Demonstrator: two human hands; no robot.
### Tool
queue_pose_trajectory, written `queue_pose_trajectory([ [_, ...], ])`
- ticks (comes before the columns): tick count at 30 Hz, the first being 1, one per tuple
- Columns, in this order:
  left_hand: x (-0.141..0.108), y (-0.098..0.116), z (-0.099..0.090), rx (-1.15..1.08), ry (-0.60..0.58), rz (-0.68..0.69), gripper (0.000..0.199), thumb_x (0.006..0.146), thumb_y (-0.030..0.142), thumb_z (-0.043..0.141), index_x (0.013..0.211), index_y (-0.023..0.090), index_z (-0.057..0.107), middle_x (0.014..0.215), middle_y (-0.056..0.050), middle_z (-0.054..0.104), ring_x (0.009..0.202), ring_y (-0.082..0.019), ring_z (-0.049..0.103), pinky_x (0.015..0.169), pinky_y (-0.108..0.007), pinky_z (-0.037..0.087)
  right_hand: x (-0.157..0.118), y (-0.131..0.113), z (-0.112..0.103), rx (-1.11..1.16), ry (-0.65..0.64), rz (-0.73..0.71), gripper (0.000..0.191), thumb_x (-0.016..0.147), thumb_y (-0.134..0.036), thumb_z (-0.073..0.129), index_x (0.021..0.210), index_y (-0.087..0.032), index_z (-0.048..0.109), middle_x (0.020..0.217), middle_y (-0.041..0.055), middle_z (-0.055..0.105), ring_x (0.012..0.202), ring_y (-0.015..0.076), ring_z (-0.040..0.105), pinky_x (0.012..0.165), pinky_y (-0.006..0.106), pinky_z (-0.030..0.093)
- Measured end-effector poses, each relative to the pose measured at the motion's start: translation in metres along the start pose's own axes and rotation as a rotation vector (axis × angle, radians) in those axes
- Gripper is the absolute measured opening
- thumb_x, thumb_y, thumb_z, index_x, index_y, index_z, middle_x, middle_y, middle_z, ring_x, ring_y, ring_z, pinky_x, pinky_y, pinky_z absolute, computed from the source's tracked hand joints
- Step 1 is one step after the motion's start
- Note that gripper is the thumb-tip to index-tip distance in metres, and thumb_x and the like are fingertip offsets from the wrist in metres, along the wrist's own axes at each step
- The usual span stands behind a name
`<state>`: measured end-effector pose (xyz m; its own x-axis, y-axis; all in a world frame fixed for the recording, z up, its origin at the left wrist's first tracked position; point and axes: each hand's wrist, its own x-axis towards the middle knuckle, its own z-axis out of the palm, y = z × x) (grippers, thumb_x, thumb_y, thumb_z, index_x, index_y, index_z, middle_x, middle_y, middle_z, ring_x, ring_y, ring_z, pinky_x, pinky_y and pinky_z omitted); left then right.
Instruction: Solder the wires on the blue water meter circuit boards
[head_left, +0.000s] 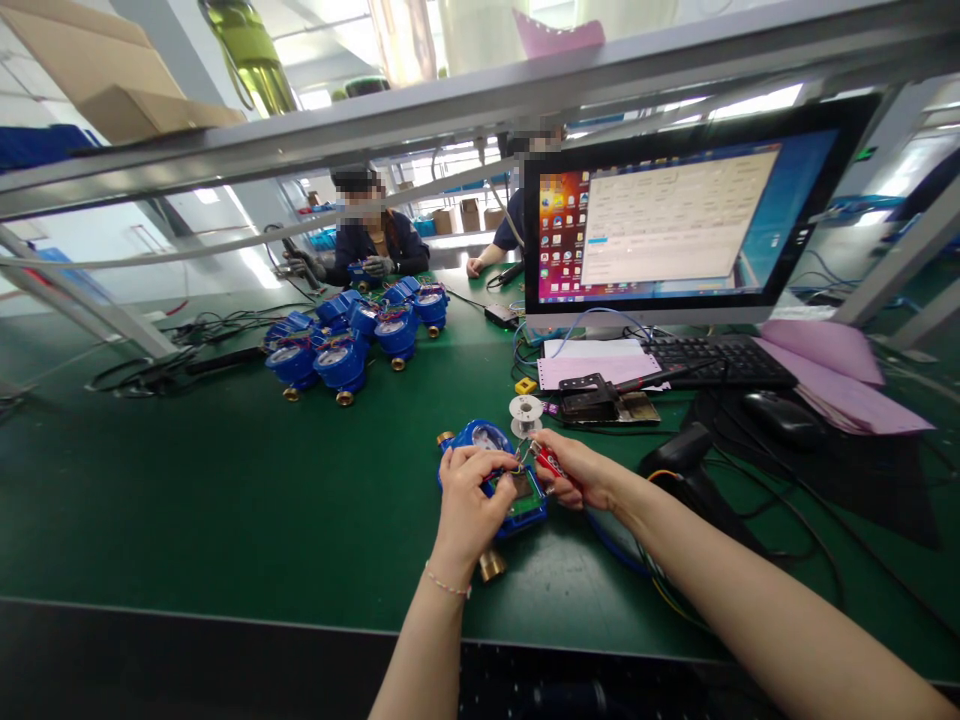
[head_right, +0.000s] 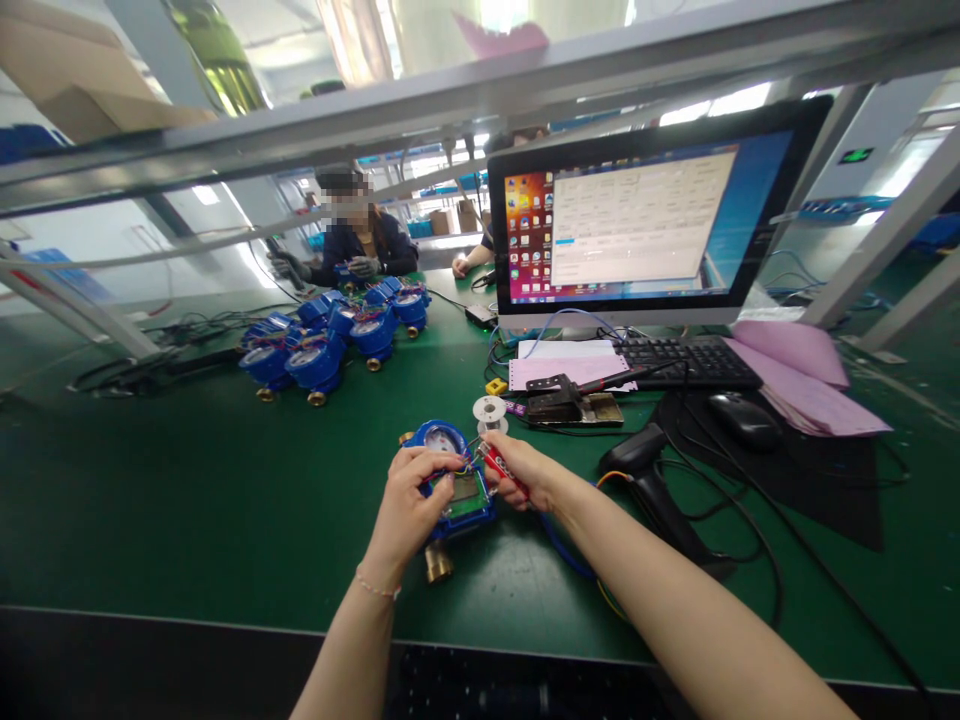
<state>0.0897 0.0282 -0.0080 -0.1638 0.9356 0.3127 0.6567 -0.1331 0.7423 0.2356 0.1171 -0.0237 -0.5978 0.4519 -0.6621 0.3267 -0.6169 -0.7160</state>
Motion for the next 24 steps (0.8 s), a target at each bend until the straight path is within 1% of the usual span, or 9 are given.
queue_pose_trajectory([
  [4, -0.0018, -0.0002, -0.0006, 0.000, -0.006, -0.006, 0.022, 0.069, 0.009, 0.052, 0.076, 0.024, 0.066, 0.087, 0.001, 0.070, 0.092, -0.020, 0.054, 0.102, -0.051, 0.031, -0.0004, 0.0003, 0.0006, 0.016, 0.016, 0.007, 0.053, 0.088, -0.055, 0.016, 0.050, -0.020, 0.030, 0.029, -0.0052, 0.023, 0.025, 0.0067, 0.018, 0.027, 0.017, 0.015],
  [12, -0.0017, -0.0001, -0.0005, -0.007, -0.006, -0.010, 0.022, 0.068, 0.009, 0.053, 0.076, 0.025, 0.066, 0.087, 0.001, 0.070, 0.092, -0.020, 0.054, 0.102, -0.052, 0.030, -0.0051, -0.0047, 0.0054, 0.032, 0.044, 0.034, 0.041, 0.086, -0.040, 0.019, 0.053, -0.020, 0.031, 0.031, -0.0056, 0.025, 0.025, 0.0072, 0.019, 0.027, 0.017, 0.017],
  [17, -0.0013, -0.0013, -0.0002, -0.008, -0.009, -0.008, 0.021, 0.070, 0.010, 0.053, 0.077, 0.025, 0.067, 0.088, 0.001, 0.070, 0.093, -0.020, 0.054, 0.102, -0.051, 0.031, -0.0059, -0.0054, 0.0057, 0.054, 0.048, 0.051, 0.040, 0.086, -0.039, 0.019, 0.053, -0.020, 0.031, 0.032, -0.0059, 0.023, 0.026, 0.0071, 0.018, 0.027, 0.017, 0.016],
  [24, -0.0025, -0.0020, -0.0008, -0.018, -0.011, -0.001, 0.020, 0.070, 0.011, 0.052, 0.077, 0.023, 0.067, 0.088, 0.000, 0.070, 0.092, -0.020, 0.053, 0.103, -0.055, 0.027, -0.0076, -0.0056, 0.0063, 0.079, 0.055, 0.056, 0.040, 0.086, -0.040, 0.019, 0.055, -0.020, 0.032, 0.033, -0.0059, 0.024, 0.027, 0.0072, 0.018, 0.027, 0.017, 0.016],
])
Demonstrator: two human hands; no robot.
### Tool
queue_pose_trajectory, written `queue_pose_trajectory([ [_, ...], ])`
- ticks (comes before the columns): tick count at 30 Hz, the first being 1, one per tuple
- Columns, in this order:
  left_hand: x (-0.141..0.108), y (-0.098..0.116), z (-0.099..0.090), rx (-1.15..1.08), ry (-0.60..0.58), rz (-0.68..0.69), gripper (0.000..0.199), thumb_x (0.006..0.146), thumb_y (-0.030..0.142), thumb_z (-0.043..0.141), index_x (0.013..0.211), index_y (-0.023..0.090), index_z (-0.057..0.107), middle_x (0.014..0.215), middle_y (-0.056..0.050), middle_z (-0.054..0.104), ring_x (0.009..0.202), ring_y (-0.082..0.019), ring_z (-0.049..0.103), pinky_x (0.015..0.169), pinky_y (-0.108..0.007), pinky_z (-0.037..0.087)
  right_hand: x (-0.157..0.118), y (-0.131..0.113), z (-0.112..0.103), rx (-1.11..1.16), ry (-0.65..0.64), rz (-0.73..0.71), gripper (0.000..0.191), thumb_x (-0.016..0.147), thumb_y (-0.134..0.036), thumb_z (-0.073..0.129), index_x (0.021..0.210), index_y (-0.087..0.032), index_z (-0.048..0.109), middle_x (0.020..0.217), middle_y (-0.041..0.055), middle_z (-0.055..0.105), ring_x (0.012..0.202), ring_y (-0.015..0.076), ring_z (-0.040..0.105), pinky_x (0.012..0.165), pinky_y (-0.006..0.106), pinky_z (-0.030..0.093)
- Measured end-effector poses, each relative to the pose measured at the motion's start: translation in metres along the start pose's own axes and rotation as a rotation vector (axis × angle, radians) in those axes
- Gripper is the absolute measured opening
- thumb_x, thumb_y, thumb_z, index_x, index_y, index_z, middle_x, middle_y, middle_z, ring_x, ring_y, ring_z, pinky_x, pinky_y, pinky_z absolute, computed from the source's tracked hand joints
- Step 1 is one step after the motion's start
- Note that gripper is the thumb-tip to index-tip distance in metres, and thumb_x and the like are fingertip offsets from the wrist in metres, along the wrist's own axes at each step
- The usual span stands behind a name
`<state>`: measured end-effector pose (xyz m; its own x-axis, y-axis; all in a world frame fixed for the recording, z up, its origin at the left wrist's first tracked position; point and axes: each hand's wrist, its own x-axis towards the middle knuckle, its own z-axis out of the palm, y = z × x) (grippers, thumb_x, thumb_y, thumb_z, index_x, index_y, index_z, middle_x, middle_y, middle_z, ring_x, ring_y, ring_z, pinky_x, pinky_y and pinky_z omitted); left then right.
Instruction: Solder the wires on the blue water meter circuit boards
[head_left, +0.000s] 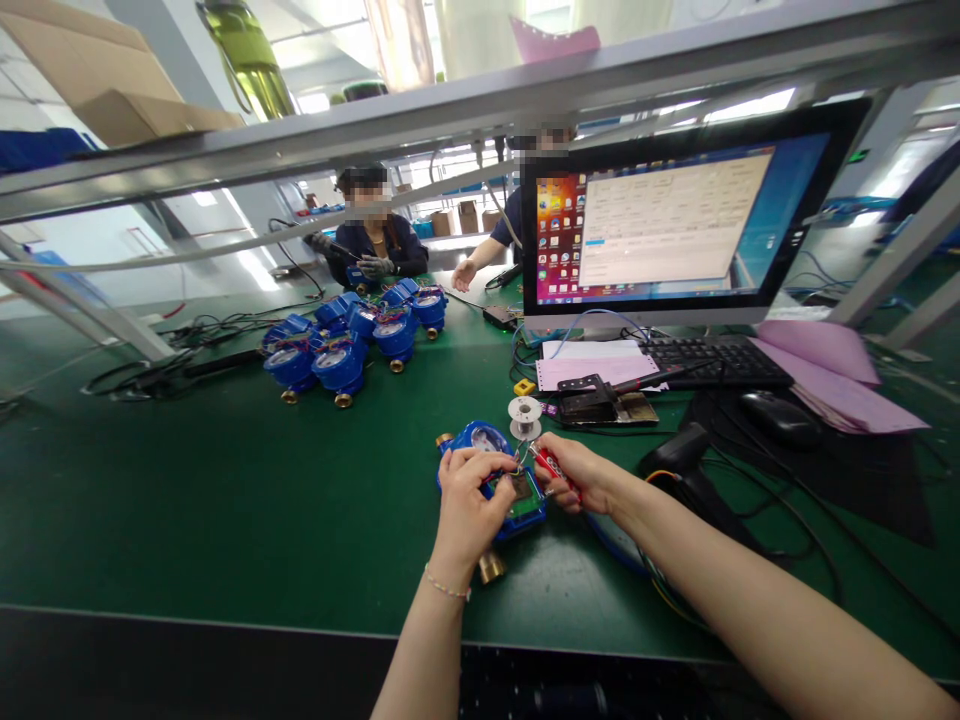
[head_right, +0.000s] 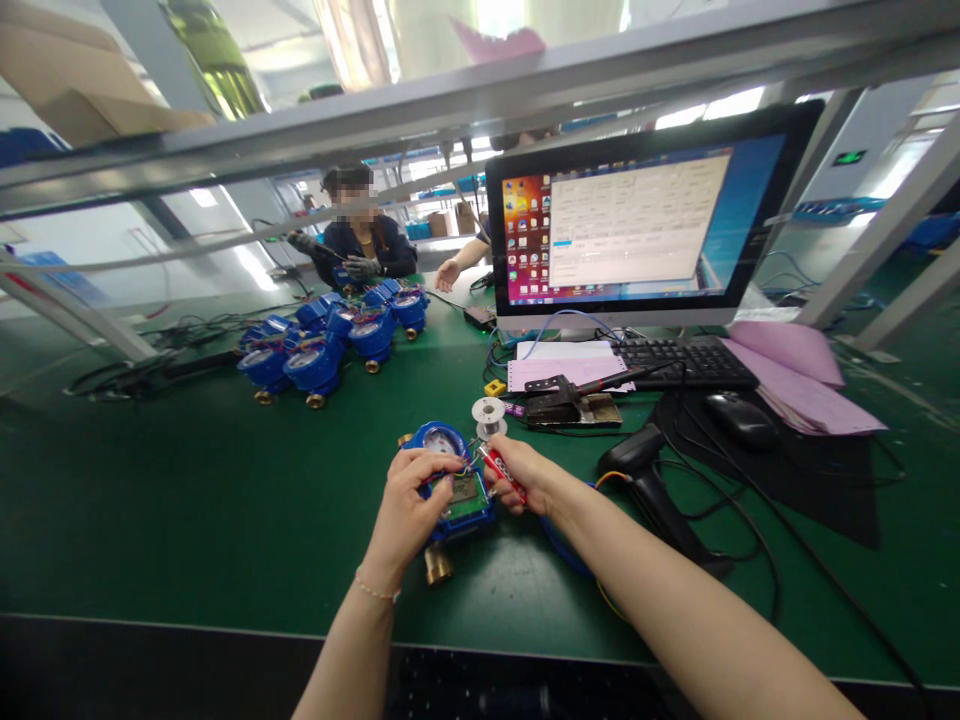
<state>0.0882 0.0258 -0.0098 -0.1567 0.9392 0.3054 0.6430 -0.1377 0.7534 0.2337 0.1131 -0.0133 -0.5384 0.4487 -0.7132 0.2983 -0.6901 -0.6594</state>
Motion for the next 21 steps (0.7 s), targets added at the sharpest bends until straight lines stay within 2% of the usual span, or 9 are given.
queue_pose_trajectory([
  [11, -0.0001, -0.0002, 0.0007, 0.009, 0.004, -0.006, 0.021, 0.070, 0.011, 0.053, 0.077, 0.025, 0.066, 0.088, 0.000, 0.070, 0.093, -0.020, 0.054, 0.101, -0.050, 0.032, -0.0012, -0.0004, 0.0011, 0.027, 0.024, -0.008, 0.039, 0.086, -0.039, 0.021, 0.054, -0.020, 0.033, 0.032, -0.0056, 0.025, 0.026, 0.0071, 0.021, 0.026, 0.017, 0.017],
  [21, 0.0012, 0.0021, -0.0002, 0.011, 0.008, 0.001, 0.020, 0.070, 0.011, 0.053, 0.077, 0.024, 0.066, 0.088, 0.000, 0.070, 0.092, -0.020, 0.054, 0.102, -0.052, 0.030, -0.0041, -0.0015, 0.0040, 0.056, 0.048, -0.001, 0.043, 0.087, -0.039, 0.019, 0.053, -0.019, 0.034, 0.033, -0.0051, 0.025, 0.026, 0.0067, 0.021, 0.026, 0.016, 0.018],
])
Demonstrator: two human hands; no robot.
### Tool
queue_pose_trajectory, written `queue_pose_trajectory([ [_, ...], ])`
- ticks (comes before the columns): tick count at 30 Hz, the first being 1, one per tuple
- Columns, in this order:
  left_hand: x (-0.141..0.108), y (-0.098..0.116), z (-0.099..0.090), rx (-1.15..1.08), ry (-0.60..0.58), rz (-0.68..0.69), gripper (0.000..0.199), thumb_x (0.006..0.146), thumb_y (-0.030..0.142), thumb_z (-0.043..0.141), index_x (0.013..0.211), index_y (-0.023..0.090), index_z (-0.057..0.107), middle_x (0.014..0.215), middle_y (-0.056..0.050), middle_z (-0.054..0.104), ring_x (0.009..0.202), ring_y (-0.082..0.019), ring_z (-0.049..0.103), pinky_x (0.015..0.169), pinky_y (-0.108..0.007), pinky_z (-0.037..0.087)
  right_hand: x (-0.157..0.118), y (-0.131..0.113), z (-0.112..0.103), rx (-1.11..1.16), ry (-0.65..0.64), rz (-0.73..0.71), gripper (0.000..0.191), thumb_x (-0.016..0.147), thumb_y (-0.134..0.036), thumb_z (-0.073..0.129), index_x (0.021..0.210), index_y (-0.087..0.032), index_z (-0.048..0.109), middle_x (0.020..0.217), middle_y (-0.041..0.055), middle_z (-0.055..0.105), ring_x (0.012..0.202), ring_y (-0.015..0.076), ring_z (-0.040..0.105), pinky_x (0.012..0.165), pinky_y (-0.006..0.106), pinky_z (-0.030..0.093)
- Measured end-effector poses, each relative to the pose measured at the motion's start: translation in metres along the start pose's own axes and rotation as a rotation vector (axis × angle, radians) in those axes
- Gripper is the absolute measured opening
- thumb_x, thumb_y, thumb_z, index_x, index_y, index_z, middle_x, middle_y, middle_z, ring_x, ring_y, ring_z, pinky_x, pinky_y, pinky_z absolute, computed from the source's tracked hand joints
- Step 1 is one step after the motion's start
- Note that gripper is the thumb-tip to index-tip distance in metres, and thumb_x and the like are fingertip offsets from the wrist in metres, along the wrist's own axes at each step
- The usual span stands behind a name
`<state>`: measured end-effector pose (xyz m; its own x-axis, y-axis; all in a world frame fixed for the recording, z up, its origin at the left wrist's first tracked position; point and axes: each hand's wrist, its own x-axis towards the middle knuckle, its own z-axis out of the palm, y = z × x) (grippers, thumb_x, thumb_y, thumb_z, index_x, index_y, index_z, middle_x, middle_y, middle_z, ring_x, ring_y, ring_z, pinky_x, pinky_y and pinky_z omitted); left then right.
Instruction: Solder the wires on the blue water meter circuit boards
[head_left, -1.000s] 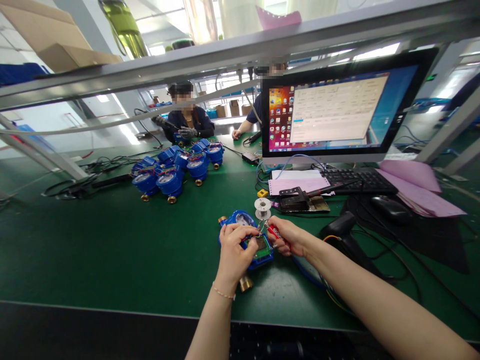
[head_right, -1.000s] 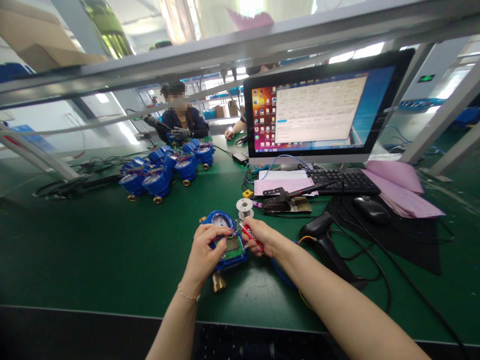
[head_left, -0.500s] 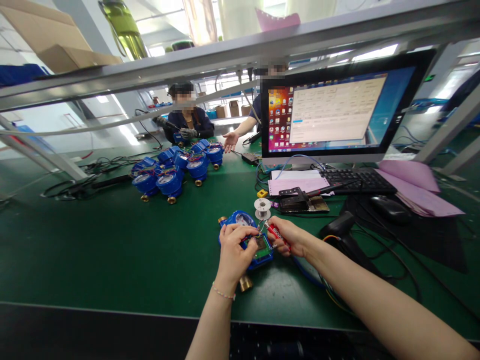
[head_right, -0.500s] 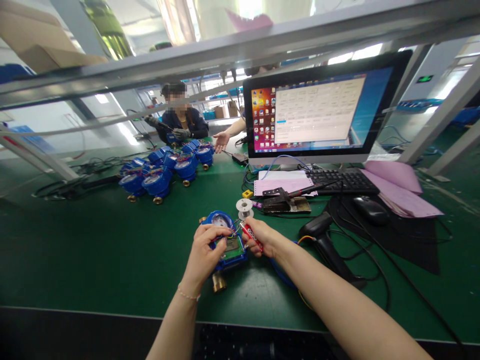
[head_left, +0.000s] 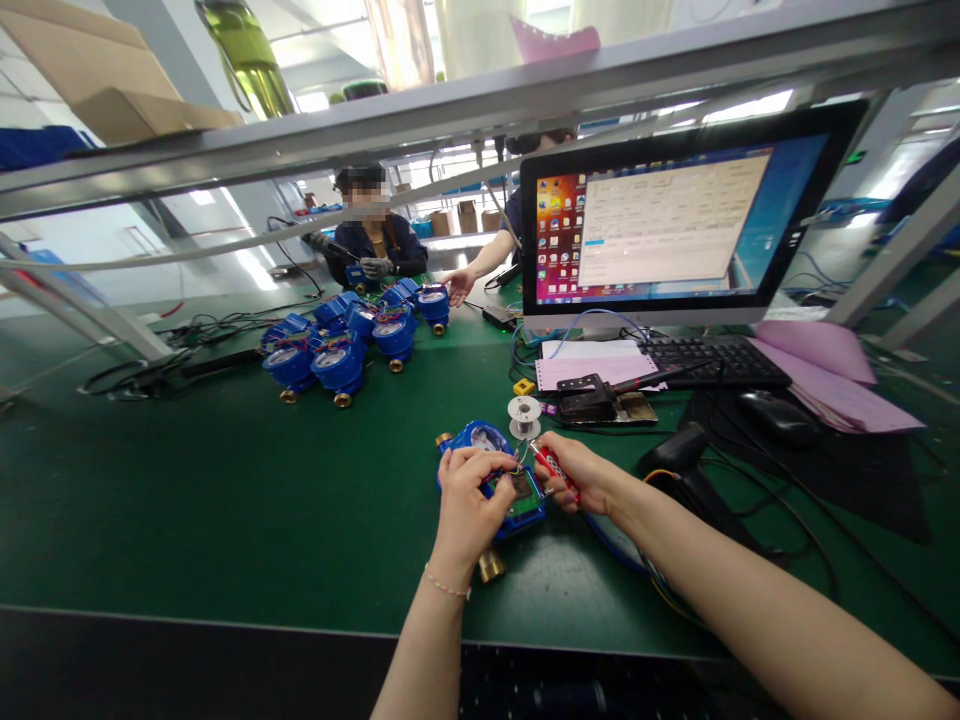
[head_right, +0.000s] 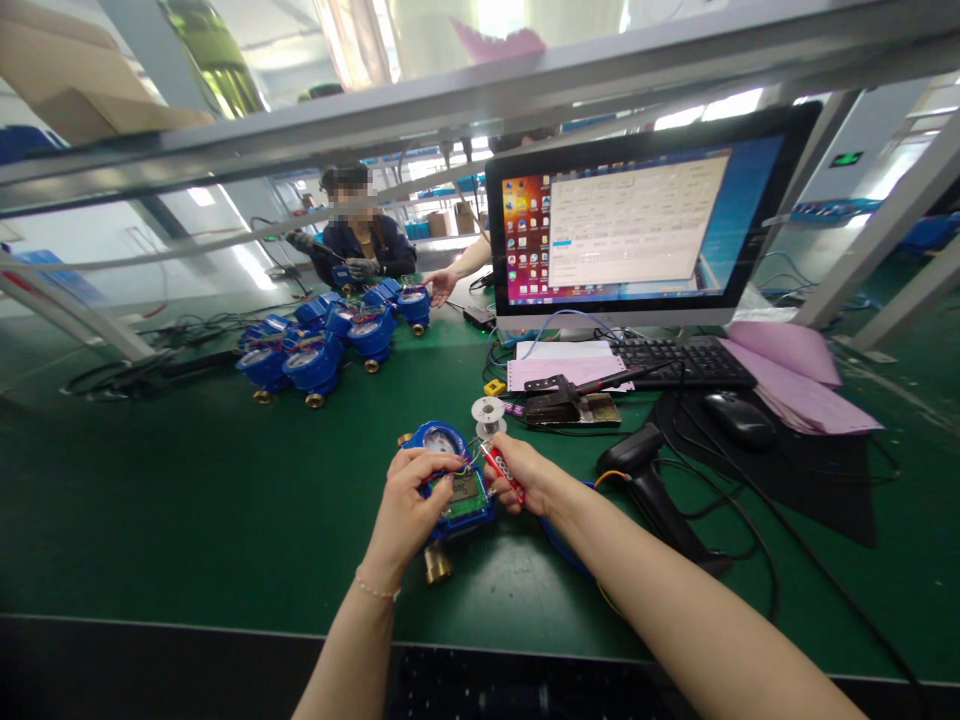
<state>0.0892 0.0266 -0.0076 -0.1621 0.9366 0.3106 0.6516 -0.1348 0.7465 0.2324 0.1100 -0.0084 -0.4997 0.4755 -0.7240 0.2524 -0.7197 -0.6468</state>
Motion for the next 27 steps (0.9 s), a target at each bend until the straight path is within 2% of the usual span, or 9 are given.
queue_pose_trajectory([
  [4, -0.0008, -0.0002, 0.0002, 0.009, 0.002, -0.003, 0.020, 0.070, 0.011, 0.053, 0.076, 0.025, 0.066, 0.087, 0.000, 0.070, 0.092, -0.020, 0.055, 0.101, -0.050, 0.032, -0.0002, 0.0008, 0.0005, 0.012, 0.007, -0.006, 0.044, 0.089, -0.040, 0.019, 0.054, -0.019, 0.034, 0.033, -0.0052, 0.026, 0.026, 0.0070, 0.022, 0.026, 0.016, 0.018],
  [9, -0.0009, -0.0013, 0.0006, 0.000, 0.004, 0.001, 0.020, 0.070, 0.011, 0.053, 0.077, 0.025, 0.067, 0.086, 0.001, 0.070, 0.092, -0.020, 0.055, 0.101, -0.050, 0.032, -0.0012, 0.0037, 0.0001, 0.024, 0.018, -0.037, 0.056, 0.090, -0.057, 0.015, 0.055, -0.018, 0.035, 0.033, -0.0057, 0.027, 0.027, 0.0060, 0.023, 0.027, 0.015, 0.019],
  [11, -0.0007, -0.0016, 0.0007, 0.000, 0.003, 0.000, 0.021, 0.070, 0.011, 0.053, 0.077, 0.025, 0.067, 0.086, 0.001, 0.070, 0.092, -0.020, 0.055, 0.101, -0.050, 0.032, -0.0012, 0.0042, 0.0001, 0.023, 0.020, -0.040, 0.057, 0.090, -0.059, 0.016, 0.054, -0.018, 0.034, 0.033, -0.0059, 0.026, 0.027, 0.0058, 0.023, 0.028, 0.015, 0.019],
  [22, -0.0010, -0.0004, 0.0004, 0.000, 0.003, -0.002, 0.021, 0.070, 0.010, 0.054, 0.077, 0.024, 0.067, 0.086, 0.000, 0.070, 0.092, -0.020, 0.054, 0.103, -0.053, 0.029, 0.0020, -0.0006, 0.0010, 0.011, -0.007, 0.013, 0.039, 0.086, -0.037, 0.021, 0.053, -0.019, 0.033, 0.033, -0.0056, 0.025, 0.026, 0.0072, 0.022, 0.026, 0.017, 0.017],
  [27, -0.0008, 0.0005, -0.0002, 0.002, 0.002, 0.002, 0.021, 0.070, 0.009, 0.054, 0.077, 0.023, 0.067, 0.086, -0.001, 0.070, 0.092, -0.020, 0.054, 0.103, -0.053, 0.028, 0.0021, -0.0009, -0.0002, 0.015, -0.017, 0.021, 0.036, 0.084, -0.036, 0.022, 0.054, -0.020, 0.032, 0.033, -0.0058, 0.025, 0.026, 0.0073, 0.022, 0.026, 0.017, 0.018],
])
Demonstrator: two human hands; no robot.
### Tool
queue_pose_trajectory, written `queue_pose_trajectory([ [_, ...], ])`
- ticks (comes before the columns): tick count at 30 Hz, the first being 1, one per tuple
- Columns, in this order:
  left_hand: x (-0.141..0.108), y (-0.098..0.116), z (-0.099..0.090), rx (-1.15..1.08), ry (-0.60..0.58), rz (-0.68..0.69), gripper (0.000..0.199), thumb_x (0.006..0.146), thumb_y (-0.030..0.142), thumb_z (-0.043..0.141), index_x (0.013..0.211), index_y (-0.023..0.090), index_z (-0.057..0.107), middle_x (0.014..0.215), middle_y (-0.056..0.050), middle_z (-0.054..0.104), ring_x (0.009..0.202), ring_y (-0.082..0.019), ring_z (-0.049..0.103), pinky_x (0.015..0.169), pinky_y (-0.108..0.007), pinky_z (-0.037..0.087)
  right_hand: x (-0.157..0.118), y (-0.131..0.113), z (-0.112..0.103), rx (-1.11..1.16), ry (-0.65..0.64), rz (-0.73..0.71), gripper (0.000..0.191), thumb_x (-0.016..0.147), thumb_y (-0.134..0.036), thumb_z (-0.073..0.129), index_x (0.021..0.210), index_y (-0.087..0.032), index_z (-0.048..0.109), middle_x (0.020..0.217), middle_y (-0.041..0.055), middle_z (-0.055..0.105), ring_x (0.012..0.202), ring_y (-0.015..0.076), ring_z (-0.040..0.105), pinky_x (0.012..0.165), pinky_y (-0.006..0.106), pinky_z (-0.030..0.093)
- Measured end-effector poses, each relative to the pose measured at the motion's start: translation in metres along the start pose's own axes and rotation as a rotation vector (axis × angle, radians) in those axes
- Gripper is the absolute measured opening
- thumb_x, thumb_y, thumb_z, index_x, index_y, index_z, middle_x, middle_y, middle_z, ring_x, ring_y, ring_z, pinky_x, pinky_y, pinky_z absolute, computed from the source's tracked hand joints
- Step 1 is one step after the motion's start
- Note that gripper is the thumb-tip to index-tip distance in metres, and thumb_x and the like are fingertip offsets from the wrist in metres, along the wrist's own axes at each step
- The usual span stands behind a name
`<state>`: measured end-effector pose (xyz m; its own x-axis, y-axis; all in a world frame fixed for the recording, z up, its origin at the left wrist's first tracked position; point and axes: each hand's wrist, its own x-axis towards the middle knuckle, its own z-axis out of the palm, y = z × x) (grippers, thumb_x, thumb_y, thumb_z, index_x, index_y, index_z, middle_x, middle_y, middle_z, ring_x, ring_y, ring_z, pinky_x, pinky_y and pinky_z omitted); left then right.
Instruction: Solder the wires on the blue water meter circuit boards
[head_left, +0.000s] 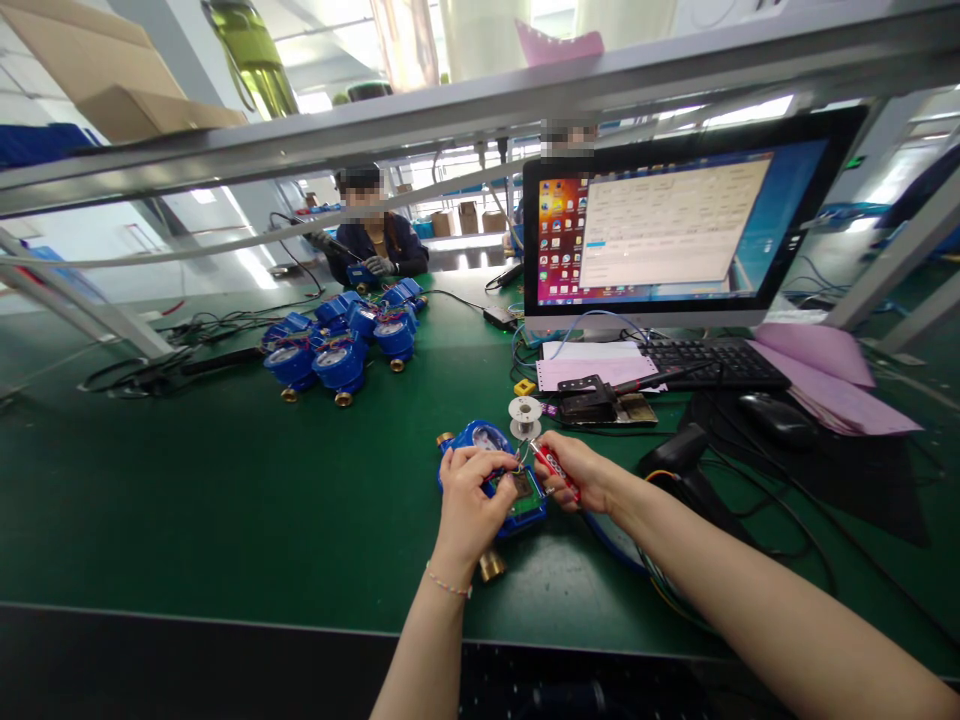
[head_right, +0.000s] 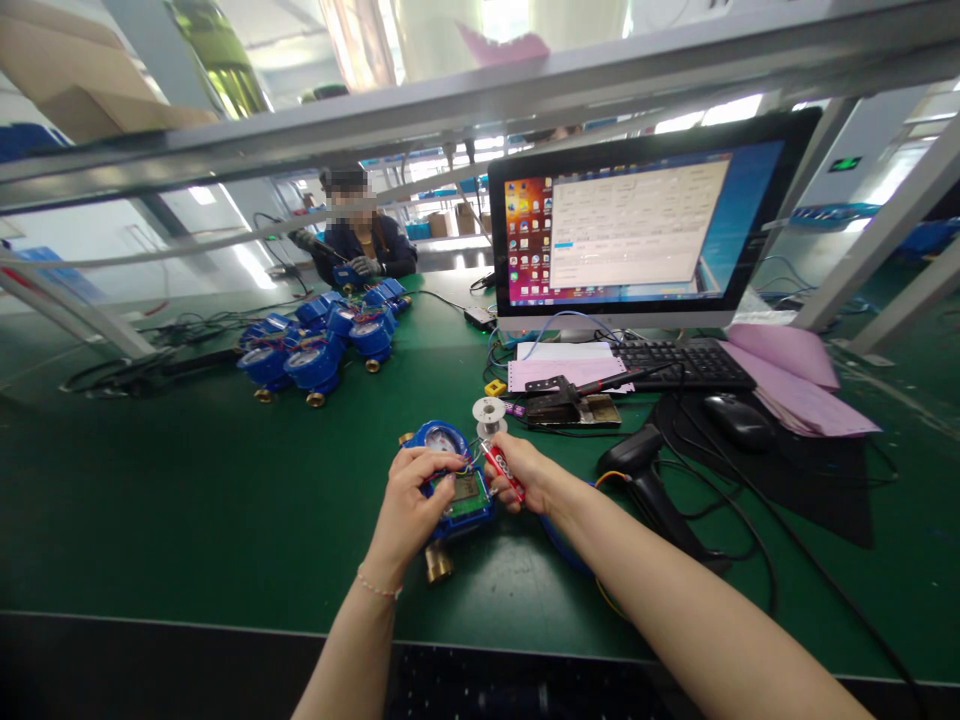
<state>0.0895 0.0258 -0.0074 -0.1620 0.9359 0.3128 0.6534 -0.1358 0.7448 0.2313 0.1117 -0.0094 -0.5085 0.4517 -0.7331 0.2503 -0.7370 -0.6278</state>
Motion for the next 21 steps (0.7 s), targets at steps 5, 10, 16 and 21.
queue_pose_trajectory([
  [5, 0.0002, 0.0002, 0.0000, 0.000, 0.001, 0.001, 0.021, 0.069, 0.010, 0.053, 0.077, 0.023, 0.067, 0.085, -0.001, 0.070, 0.092, -0.020, 0.054, 0.103, -0.054, 0.028, -0.0006, -0.0004, 0.0005, 0.005, 0.002, -0.008, 0.039, 0.086, -0.036, 0.020, 0.054, -0.019, 0.034, 0.033, -0.0055, 0.026, 0.026, 0.0071, 0.021, 0.027, 0.017, 0.017],
  [10, 0.0000, -0.0006, 0.0008, -0.008, 0.003, -0.002, 0.020, 0.069, 0.011, 0.054, 0.077, 0.023, 0.068, 0.086, -0.001, 0.070, 0.093, -0.021, 0.054, 0.103, -0.053, 0.028, -0.0016, 0.0021, 0.0009, -0.001, 0.012, -0.042, 0.053, 0.089, -0.052, 0.018, 0.051, -0.019, 0.034, 0.032, -0.0052, 0.025, 0.026, 0.0067, 0.022, 0.027, 0.016, 0.017],
  [16, -0.0011, -0.0020, 0.0003, -0.019, 0.006, 0.000, 0.020, 0.068, 0.011, 0.054, 0.076, 0.023, 0.068, 0.085, -0.001, 0.071, 0.092, -0.021, 0.054, 0.104, -0.056, 0.025, -0.0023, 0.0018, 0.0009, -0.015, 0.007, -0.033, 0.052, 0.089, -0.049, 0.017, 0.050, -0.019, 0.033, 0.032, -0.0051, 0.025, 0.025, 0.0068, 0.022, 0.027, 0.017, 0.017],
  [21, 0.0001, -0.0032, 0.0009, -0.026, 0.009, 0.007, 0.020, 0.069, 0.012, 0.054, 0.076, 0.023, 0.068, 0.085, -0.001, 0.071, 0.091, -0.021, 0.054, 0.104, -0.055, 0.025, -0.0018, -0.0001, 0.0012, -0.038, 0.004, -0.027, 0.045, 0.087, -0.043, 0.019, 0.051, -0.020, 0.033, 0.032, -0.0051, 0.026, 0.025, 0.0070, 0.022, 0.027, 0.017, 0.016],
])
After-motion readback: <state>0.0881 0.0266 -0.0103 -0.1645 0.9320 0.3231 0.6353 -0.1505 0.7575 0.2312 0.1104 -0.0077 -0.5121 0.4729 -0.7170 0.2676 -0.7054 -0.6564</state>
